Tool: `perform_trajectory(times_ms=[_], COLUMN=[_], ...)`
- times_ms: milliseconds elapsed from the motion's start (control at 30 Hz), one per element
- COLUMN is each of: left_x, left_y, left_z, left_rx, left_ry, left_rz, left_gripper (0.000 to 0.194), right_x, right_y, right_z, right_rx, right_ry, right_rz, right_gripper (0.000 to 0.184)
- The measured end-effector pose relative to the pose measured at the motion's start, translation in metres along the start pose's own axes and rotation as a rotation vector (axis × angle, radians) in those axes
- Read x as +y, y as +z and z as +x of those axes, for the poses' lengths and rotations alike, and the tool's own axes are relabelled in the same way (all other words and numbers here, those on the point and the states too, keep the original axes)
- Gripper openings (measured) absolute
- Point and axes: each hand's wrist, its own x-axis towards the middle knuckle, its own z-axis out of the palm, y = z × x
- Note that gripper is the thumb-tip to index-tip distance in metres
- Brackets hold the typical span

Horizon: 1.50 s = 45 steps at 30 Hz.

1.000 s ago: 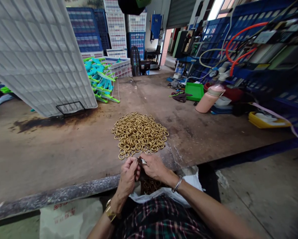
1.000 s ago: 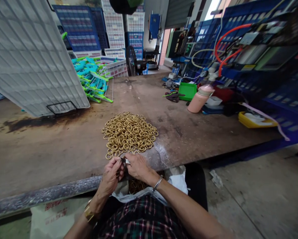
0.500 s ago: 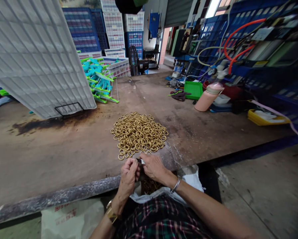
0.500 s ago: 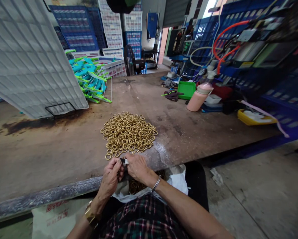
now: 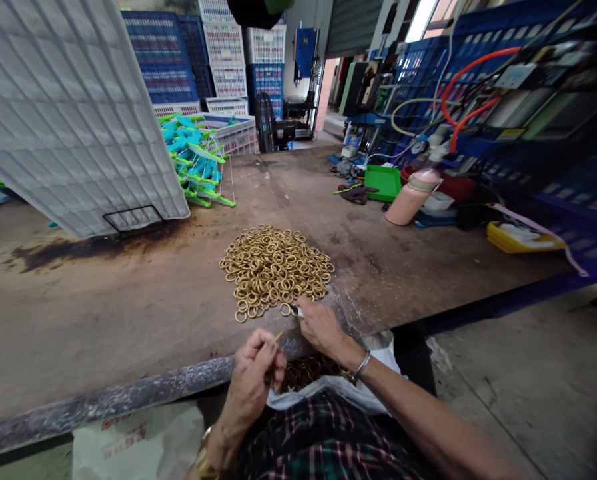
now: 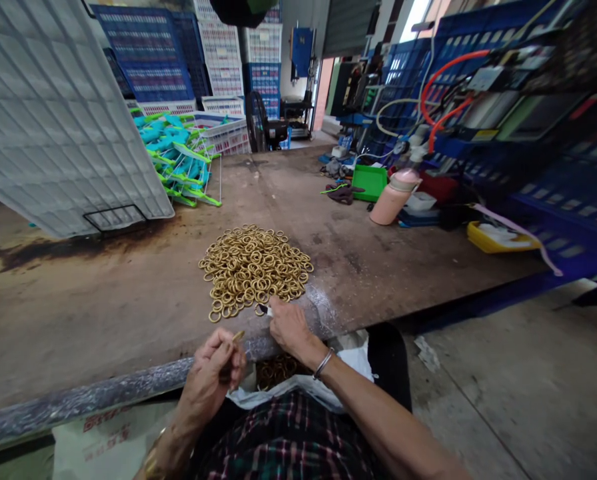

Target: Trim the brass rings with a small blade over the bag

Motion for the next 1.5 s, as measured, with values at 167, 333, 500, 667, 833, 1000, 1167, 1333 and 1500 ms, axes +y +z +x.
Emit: perform_trajectory(times_ms=[167,333,500,667,833,1000,1167,1333,1500], left_x=[0.001,-0.005,-0.005,-0.006,-0.010,-0.020,-0.026,-0.024,-0.027], left_y=[-0.011,-0.023,-0.031,-0.033,-0.023,-0.020,-0.031,-0.034,-0.029], left_z=[0.013,0.020,0.024,0.029,0.032,0.043,0.055,0.056,0.056], left_rx=[0.122,0.151,0.174,0.289,0.268,0.267,0.228,0.301,0.314], left_ry=[-0.033,-0.074,-0.112,-0.157,-0.086,-0.032,-0.050,0.033,0.128], left_rz=[-0.185,-0.288,-0.394,-0.423,-0.225,0.022,0.262,0.485,0.501], left_gripper=[0.030,0.028,0.026,0.026,0.034,0.048,0.055,0.058,0.048], right_x=[-0.005,-0.018,-0.019,-0.020,-0.020,-0.022,-0.025,-0.029,-0.027], right_y=[0.004,0.010,0.013,0.014,0.014,0.009,0.000,-0.004,0.006], right_z=[0.004,0.009,0.012,0.014,0.013,0.002,-0.003,0.002,0.007], right_rx=[0.068,0.049,0.078,0.088,0.085,0.106,0.113,0.105,-0.132], right_ry=[0.014,0.059,0.064,0.064,-0.006,-0.153,-0.196,-0.075,0.093], right_rz=[0.010,-0.034,0.009,0.030,0.095,0.231,0.411,0.766,1.083], right_gripper=[0.016,0.018,0.016,0.016,0.019,0.025,0.018,0.014,0.016])
